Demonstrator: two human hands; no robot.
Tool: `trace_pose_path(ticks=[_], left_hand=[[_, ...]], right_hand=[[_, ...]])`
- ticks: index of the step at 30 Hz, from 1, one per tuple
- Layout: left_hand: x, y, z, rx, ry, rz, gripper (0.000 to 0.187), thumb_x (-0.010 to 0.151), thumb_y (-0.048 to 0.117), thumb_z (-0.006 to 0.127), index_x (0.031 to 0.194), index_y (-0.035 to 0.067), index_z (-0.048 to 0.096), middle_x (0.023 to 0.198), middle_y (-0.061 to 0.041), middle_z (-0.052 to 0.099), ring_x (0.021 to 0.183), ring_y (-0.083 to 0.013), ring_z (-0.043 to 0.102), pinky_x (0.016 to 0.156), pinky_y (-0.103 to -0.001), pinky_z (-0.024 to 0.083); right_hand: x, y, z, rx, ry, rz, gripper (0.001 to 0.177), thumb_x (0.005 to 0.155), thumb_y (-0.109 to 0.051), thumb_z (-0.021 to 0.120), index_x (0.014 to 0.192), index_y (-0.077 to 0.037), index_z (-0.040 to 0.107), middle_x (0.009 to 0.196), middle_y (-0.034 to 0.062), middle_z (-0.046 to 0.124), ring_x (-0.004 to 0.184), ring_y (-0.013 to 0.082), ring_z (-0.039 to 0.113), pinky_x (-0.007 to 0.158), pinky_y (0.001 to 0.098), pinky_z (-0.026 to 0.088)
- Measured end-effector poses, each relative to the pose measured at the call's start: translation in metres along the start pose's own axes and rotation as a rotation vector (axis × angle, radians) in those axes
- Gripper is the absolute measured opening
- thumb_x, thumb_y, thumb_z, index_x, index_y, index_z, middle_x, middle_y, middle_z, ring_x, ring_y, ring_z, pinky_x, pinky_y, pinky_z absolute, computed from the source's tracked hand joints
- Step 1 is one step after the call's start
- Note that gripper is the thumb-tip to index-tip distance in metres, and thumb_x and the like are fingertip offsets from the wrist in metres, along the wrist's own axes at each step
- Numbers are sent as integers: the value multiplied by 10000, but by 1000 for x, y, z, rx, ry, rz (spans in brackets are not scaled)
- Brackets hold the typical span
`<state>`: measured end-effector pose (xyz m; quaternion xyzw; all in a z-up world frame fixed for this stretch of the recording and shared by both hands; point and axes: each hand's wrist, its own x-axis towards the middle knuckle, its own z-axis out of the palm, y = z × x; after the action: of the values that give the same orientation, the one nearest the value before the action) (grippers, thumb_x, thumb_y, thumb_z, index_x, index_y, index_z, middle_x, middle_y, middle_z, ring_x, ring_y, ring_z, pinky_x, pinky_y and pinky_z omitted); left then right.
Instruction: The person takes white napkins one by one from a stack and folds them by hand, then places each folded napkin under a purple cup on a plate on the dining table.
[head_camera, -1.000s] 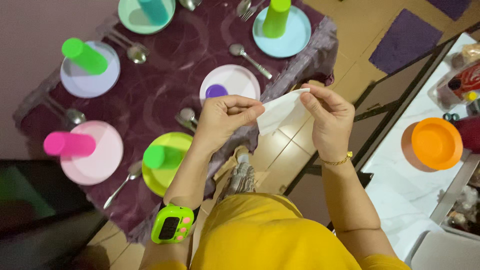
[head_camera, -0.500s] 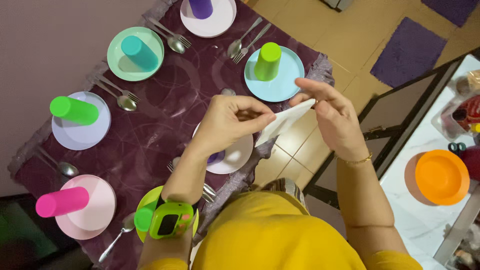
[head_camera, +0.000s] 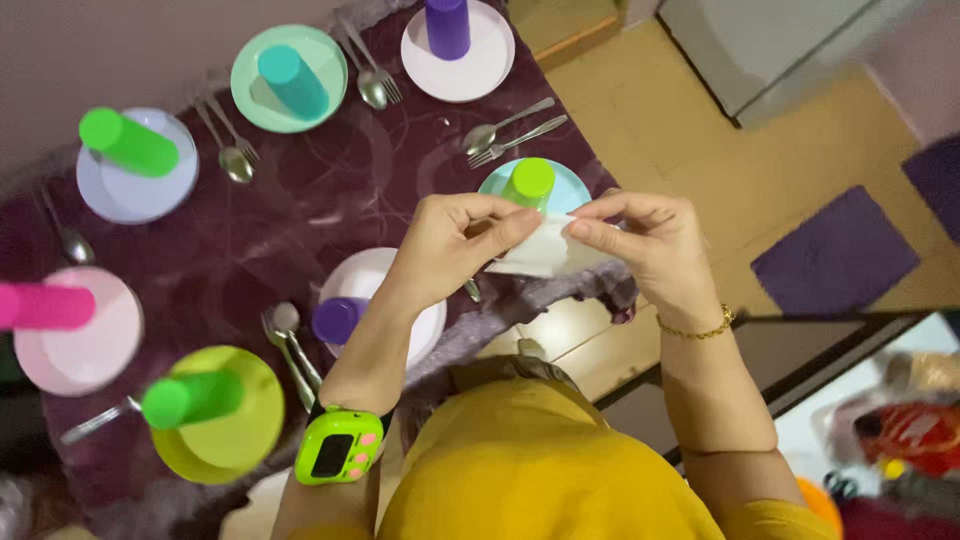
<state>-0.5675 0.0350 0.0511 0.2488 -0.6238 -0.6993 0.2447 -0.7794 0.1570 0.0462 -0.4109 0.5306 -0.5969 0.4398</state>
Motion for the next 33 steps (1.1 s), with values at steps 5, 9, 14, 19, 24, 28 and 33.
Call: trace_pose_path(ticks=[5,9,14,19,24,28,33], left_hand=[[-2,-11,34,-58,98,3,329,854,92,807,1130,-63,718,966,-73,786,881,-78,740,770,-205,593],[-10,-23,55,-41,209,6,287,881,63,798,1118,-74,713,952,-104,789,859,-94,731,744,-214,575],[-23,-20,64,22,336,103,248,888,40,784,1107,-51,714,960,-98,779,849,-88,717,737,-208,567],[-41,-9,67,59,381,128,249,891,53,771,1113,-29,690,973,-85,783,852,-74,727,740,-209,573],[-66,-6,59,107,412,86,249,884,61,779,1102,4,675,938,-65,765,822,-72,685,712,-219,546],[-92,-7,40,58,439,75,207,883,60,784,1056,3,684,931,-55,765,853,-77,722,745,-222,580],[-142,-11,9,-69,445,232,378,897,36,814,1144,36,529,922,-72,734,872,-87,675,756,-239,545]], right_hand=[[15,18,-48,112,0,-47,103,937,25,750,1039,19,733,978,90,754,881,131,713,830,258,582],[19,31,-67,260,-18,-89,115,991,58,741,1093,22,700,1038,84,737,927,124,695,877,251,556],[25,15,-68,263,-234,-41,241,947,54,749,1162,-20,668,1075,74,731,974,117,684,904,251,545],[30,14,-53,191,-333,28,325,978,6,724,1302,6,694,1106,71,721,970,112,655,905,253,528],[28,28,-27,204,-274,29,117,1018,-52,723,1087,38,753,1065,88,756,947,110,669,912,257,545],[18,27,4,174,-224,22,107,978,-56,754,1044,29,748,1004,88,751,895,124,677,860,262,547],[-2,29,68,253,-194,-114,159,978,-95,790,1071,27,749,1021,78,753,900,114,671,859,245,534]])
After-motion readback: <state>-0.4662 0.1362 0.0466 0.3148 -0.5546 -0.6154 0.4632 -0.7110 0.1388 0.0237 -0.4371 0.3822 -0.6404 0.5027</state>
